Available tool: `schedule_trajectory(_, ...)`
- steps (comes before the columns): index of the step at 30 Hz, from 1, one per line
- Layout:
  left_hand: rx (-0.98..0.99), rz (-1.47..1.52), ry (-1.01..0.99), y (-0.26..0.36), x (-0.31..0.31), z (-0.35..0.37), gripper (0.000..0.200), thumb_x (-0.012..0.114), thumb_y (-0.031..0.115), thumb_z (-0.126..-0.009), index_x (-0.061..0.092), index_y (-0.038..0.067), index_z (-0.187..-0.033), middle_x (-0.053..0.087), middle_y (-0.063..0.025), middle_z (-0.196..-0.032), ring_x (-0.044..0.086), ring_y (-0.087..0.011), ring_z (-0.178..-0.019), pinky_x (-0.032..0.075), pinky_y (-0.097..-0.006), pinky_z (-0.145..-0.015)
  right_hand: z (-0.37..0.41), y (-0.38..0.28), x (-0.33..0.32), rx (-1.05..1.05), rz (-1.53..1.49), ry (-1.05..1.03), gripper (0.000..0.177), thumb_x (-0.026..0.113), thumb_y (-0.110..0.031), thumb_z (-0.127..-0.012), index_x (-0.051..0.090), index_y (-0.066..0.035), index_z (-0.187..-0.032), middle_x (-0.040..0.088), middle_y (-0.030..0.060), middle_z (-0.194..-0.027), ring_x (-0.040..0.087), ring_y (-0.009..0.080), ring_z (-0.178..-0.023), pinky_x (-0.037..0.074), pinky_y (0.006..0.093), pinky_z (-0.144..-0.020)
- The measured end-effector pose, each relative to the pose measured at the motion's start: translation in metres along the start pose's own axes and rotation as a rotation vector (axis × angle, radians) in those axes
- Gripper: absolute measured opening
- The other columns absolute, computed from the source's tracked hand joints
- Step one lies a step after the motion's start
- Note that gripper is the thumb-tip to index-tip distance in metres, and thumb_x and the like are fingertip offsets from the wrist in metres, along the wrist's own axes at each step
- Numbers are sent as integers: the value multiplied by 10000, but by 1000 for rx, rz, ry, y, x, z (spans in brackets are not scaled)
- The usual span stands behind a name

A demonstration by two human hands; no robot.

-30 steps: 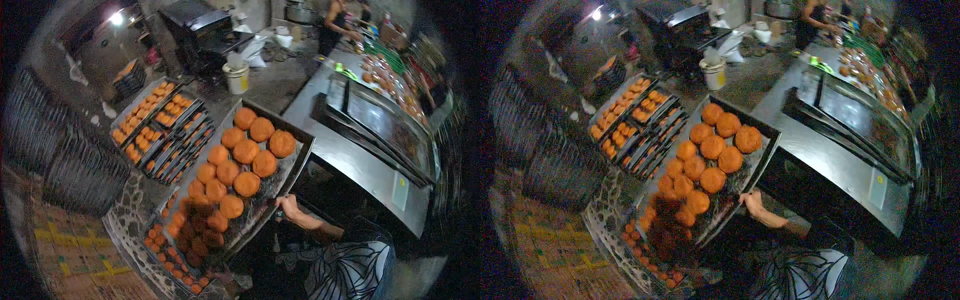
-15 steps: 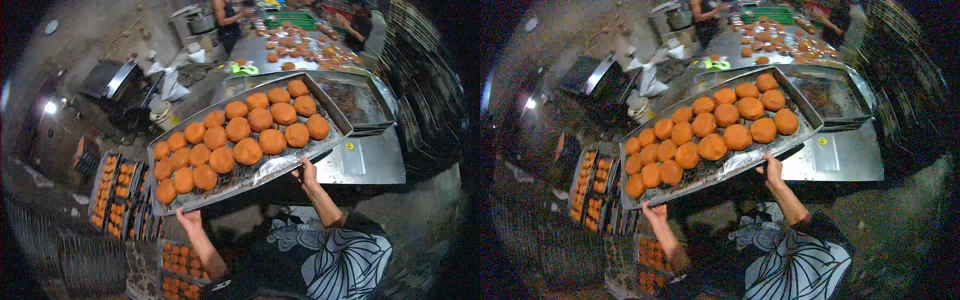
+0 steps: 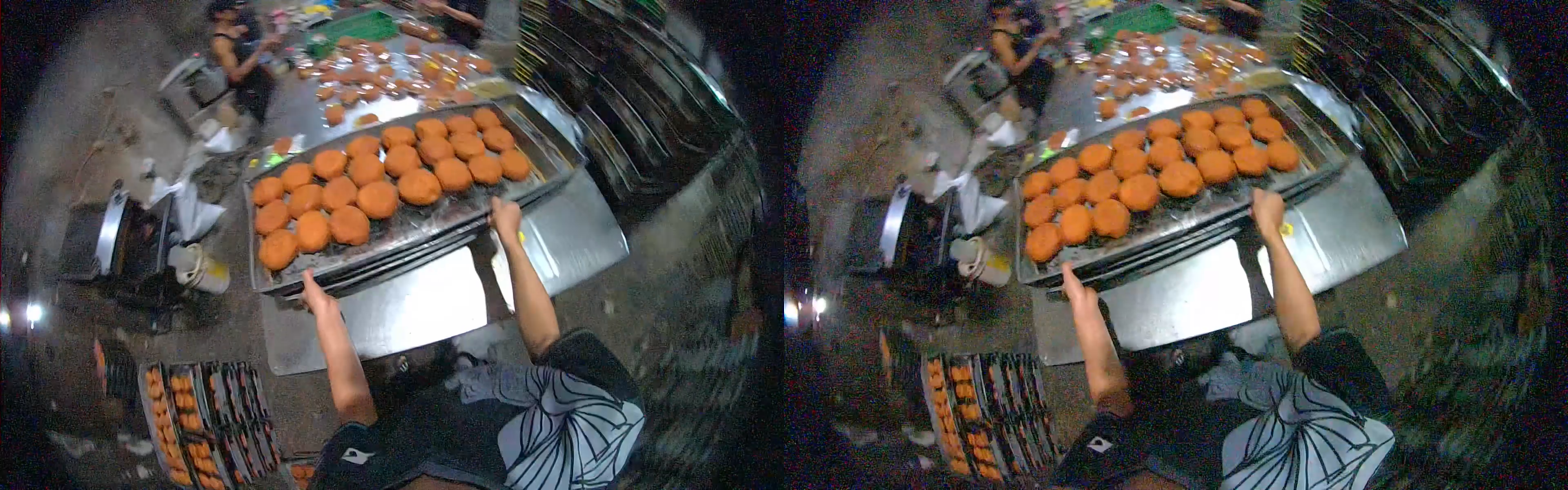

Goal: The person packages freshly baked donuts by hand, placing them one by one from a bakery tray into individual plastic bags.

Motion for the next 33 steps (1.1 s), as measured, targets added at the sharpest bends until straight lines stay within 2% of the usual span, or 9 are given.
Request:
schedule_trajectory(4,-9,60,-107,-12,14,16,954,672,326,-662,13,-31,-1253,265,-190,-1266,379,-257,-1078,315,-370,-948,-4,9,-11,431,-23,-27,449,457,-339,-758,553,20,-506,515,127,-423,556,225,-422,449,342,-496)
schedule_trajectory(10,214,-355,-235,-67,42,105,403,571,189,-777,415,47,-1120,454,-88,-1085,476,-230,-948,435,-354,-730,-1,-61,-69,269,469,-153,390,484,-352,-741,614,15,-771,601,193,-804,572,349,-759,446,433,-692)
schedule_trajectory(14,79,-397,-965,-130,103,181,215,552,40,-779,547,-43,-978,569,-63,-915,537,-133,-806,422,-211,-694,-48,-41,-109,-426,407,99,349,521,-360,-752,602,-22,-780,584,160,-813,545,325,-777,426,425,-701)
schedule_trajectory(15,139,-512,-1075,-150,118,192,198,561,52,-775,560,-43,-949,577,-67,-885,542,-136,-788,422,-212,-684,-51,-39,-112,-806,354,150,344,529,-364,-752,596,-28,-781,578,149,-804,538,318,-766,420,420,-701)
schedule_trajectory(24,1303,-755,-1516,-307,207,272,265,681,155,-579,541,8,-749,526,-105,-701,509,-284,-651,427,-371,-609,-59,9,-114,-627,213,-392,308,553,-308,-751,585,-2,-759,581,135,-797,516,292,-829,398,384,-766)
schedule_trajectory(27,599,-1033,-1659,-356,199,228,83,551,105,-623,576,69,-693,548,-98,-731,502,-279,-803,405,-394,-720,-35,32,-149,-578,-99,-288,352,571,-193,-734,525,29,-1004,505,190,-1076,468,320,-988,356,381,-877)
schedule_trajectory(29,774,-1054,-1585,-284,230,279,85,527,119,-648,586,94,-704,562,-90,-724,527,-270,-752,424,-370,-686,-6,74,-163,-290,-72,-438,320,572,-151,-716,541,-3,-999,548,171,-967,504,296,-906,406,341,-792)
schedule_trajectory(31,392,-955,-1540,-278,234,282,86,518,128,-671,590,126,-718,580,-79,-746,553,-259,-743,443,-338,-675,27,104,-166,73,-99,-843,271,530,-205,-769,578,13,-922,587,172,-805,566,273,-732,445,335,-680)
schedule_trajectory(33,326,-1262,-1586,-274,250,289,104,528,132,-680,598,140,-757,591,-66,-791,544,-246,-831,433,-325,-733,61,131,-158,-90,-107,-949,248,513,-224,-787,599,-30,-915,604,134,-812,585,224,-720,448,311,-651)
Point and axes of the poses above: each hand's wrist, its own z-axis away from the middle knuckle, its own x-axis out of the palm, y = z × x, the point moved 5 cm from there along -z, towards the middle knuckle
